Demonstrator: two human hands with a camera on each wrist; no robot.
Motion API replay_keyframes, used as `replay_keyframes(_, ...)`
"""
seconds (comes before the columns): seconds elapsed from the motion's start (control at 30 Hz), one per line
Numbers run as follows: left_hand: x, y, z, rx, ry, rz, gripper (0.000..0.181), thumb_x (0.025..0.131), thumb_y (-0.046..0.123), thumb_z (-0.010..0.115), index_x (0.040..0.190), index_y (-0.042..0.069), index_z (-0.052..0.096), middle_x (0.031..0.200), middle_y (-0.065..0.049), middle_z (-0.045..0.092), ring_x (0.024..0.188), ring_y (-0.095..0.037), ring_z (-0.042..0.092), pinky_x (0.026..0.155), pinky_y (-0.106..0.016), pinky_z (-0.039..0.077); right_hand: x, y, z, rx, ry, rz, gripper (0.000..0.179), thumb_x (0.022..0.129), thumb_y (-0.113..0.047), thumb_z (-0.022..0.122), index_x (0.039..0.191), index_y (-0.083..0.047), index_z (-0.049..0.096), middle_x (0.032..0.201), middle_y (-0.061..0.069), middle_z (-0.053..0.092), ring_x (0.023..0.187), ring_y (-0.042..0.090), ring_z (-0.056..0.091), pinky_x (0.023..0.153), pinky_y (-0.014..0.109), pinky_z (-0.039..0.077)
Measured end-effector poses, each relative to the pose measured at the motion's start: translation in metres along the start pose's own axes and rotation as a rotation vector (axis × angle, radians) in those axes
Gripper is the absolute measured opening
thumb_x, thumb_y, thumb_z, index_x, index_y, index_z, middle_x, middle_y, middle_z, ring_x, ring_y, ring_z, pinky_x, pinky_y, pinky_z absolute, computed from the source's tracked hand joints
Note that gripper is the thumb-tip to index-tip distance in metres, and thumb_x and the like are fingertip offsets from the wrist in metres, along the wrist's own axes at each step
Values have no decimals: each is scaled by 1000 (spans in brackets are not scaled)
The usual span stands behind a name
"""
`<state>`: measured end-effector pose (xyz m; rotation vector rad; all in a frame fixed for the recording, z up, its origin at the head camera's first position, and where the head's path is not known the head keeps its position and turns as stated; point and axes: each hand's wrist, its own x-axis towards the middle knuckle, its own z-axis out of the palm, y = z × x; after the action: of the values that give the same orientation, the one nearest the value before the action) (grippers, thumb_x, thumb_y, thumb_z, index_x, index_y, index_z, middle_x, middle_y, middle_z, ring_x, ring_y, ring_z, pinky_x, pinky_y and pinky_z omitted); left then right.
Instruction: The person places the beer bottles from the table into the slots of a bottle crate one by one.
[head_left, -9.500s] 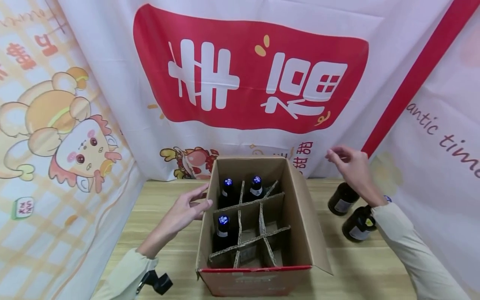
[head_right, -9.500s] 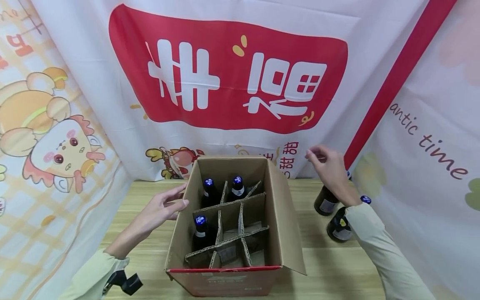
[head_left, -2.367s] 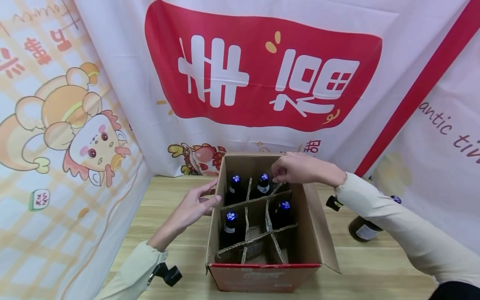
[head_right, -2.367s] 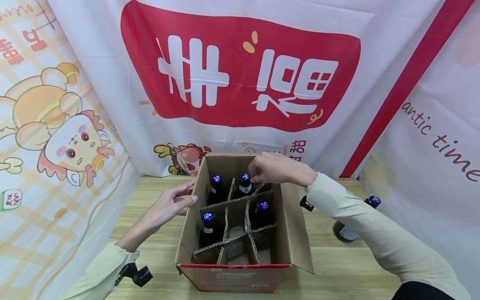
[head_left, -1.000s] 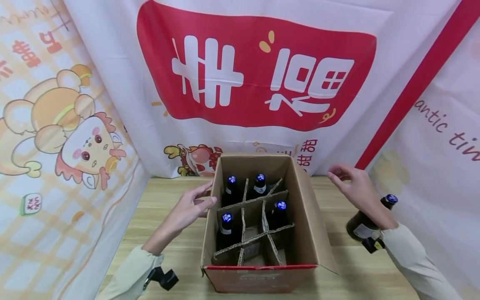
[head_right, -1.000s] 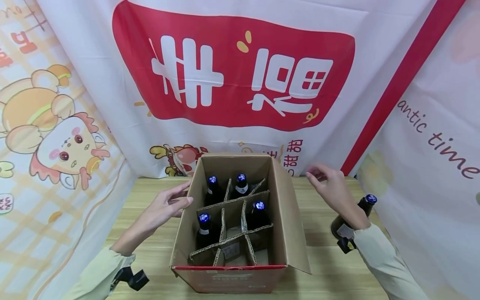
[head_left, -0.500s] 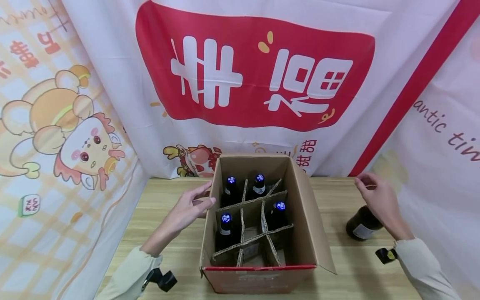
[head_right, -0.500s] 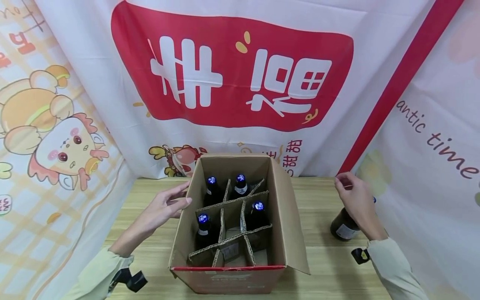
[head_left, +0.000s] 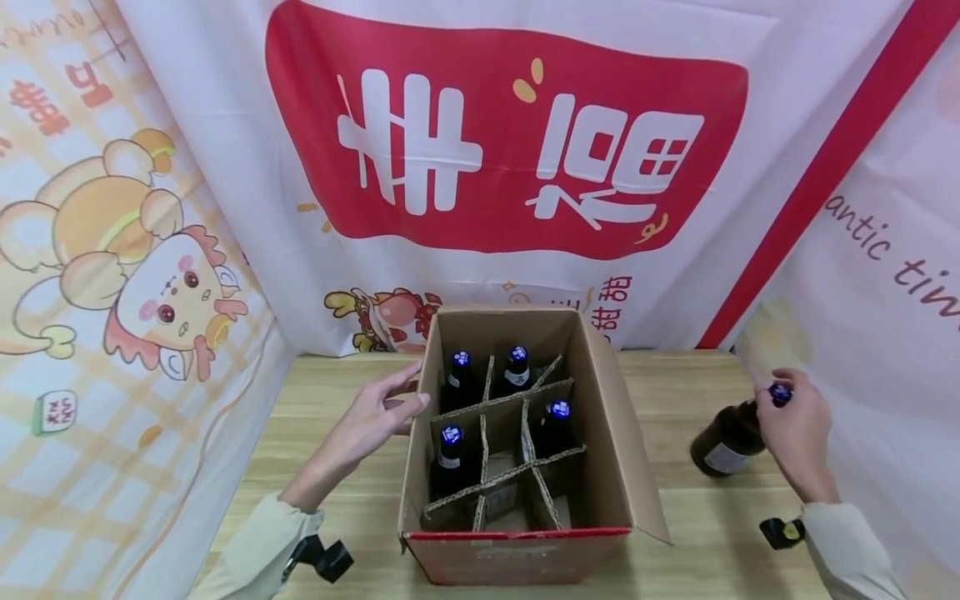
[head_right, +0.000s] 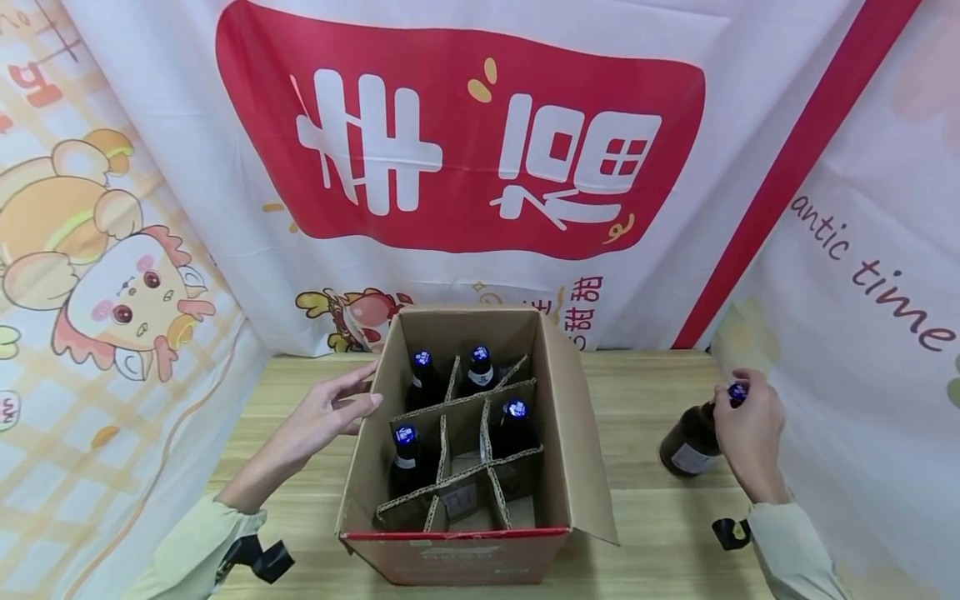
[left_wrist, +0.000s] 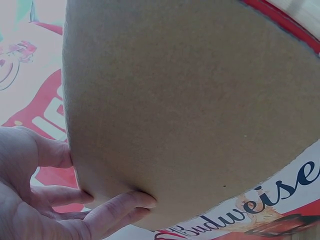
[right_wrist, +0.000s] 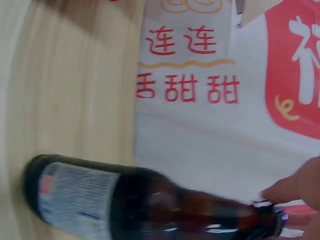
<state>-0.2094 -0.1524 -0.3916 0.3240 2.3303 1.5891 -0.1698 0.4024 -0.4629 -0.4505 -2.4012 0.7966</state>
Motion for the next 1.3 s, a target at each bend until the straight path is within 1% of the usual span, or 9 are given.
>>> replay_keyframes(0.1, 0, 0, 0, -6, 0, 3, 68, 105, 23, 61, 164, 8, 31, 164, -31, 33, 131, -45, 61, 98, -46, 61, -4, 10, 11, 100, 151, 73, 40, 96, -17, 73, 125, 8, 62, 116, 23, 71, 100, 16, 67, 85, 15, 53)
replay_keyframes(0.17, 0, 1, 0, -3, 1, 2, 68, 105, 24, 61, 164, 8, 31, 164, -31, 33, 130, -44, 61, 99, -47, 61, -7, 18, 21, 198, 233, 100, 37, 93, -20, 79, 117, 4, 66, 106, 6, 72, 92, -3, 63, 79, 0, 48)
replay_keyframes(0.3, -2, 2, 1, -1, -1, -3, 69, 105, 24, 62, 164, 8, 31, 165, -31, 31, 131, -44, 61, 100, -48, 60, -11, 30, 37, 330, 347, 88, 32, 91, -21, 83, 110, 2, 71, 97, -17, 69, 88, -14, 61, 81, 1, 51)
replay_keyframes(0.43, -1, 3, 0, 0, 5, -1, 68, 105, 23, 61, 164, 8, 31, 165, -31, 30, 131, -44, 61, 99, -47, 61, -8, 30, 50, 316, 402, 22, 31, 95, -25, 79, 110, 3, 77, 96, -14, 72, 89, -14, 62, 83, 3, 51)
replay_keyframes(0.67, -2, 3, 0, -14, -2, 17, 67, 105, 22, 61, 164, 7, 31, 166, -29, 29, 132, -45, 60, 97, -45, 62, -6, 29, 68, 269, 375, 26, 32, 102, -27, 70, 123, -3, 70, 108, 6, 73, 102, -6, 63, 89, 6, 49)
replay_keyframes(0.93, -4, 4, 1, -15, -10, 21, 68, 106, 22, 61, 164, 7, 31, 167, -29, 28, 131, -46, 60, 98, -47, 61, -5, 30, 65, 309, 327, 81, 50, 99, -24, 72, 147, -19, 62, 132, 17, 71, 96, -15, 59, 88, 4, 51)
replay_keyframes(1.0, -4, 4, 1, -14, -11, 18, 68, 106, 22, 61, 164, 7, 31, 167, -30, 28, 131, -46, 60, 98, -48, 61, -4, 31, 63, 342, 320, 79, 48, 97, -22, 75, 143, -14, 65, 125, 12, 74, 93, -15, 60, 85, 3, 51)
replay_keyframes(1.17, -3, 4, 1, -9, -11, 17, 67, 106, 23, 61, 164, 8, 31, 166, -30, 28, 131, -46, 60, 98, -48, 61, 1, 35, 58, 409, 308, 54, 31, 89, -13, 84, 116, 1, 77, 93, -18, 72, 79, -14, 64, 74, 2, 50)
replay_keyframes(1.3, -3, 4, 1, -9, -10, 13, 67, 106, 23, 61, 164, 8, 31, 166, -30, 29, 131, -45, 60, 98, -47, 61, 6, 35, 52, 428, 252, 0, 23, 89, -7, 83, 104, 8, 77, 82, -21, 71, 74, -12, 66, 67, 1, 49)
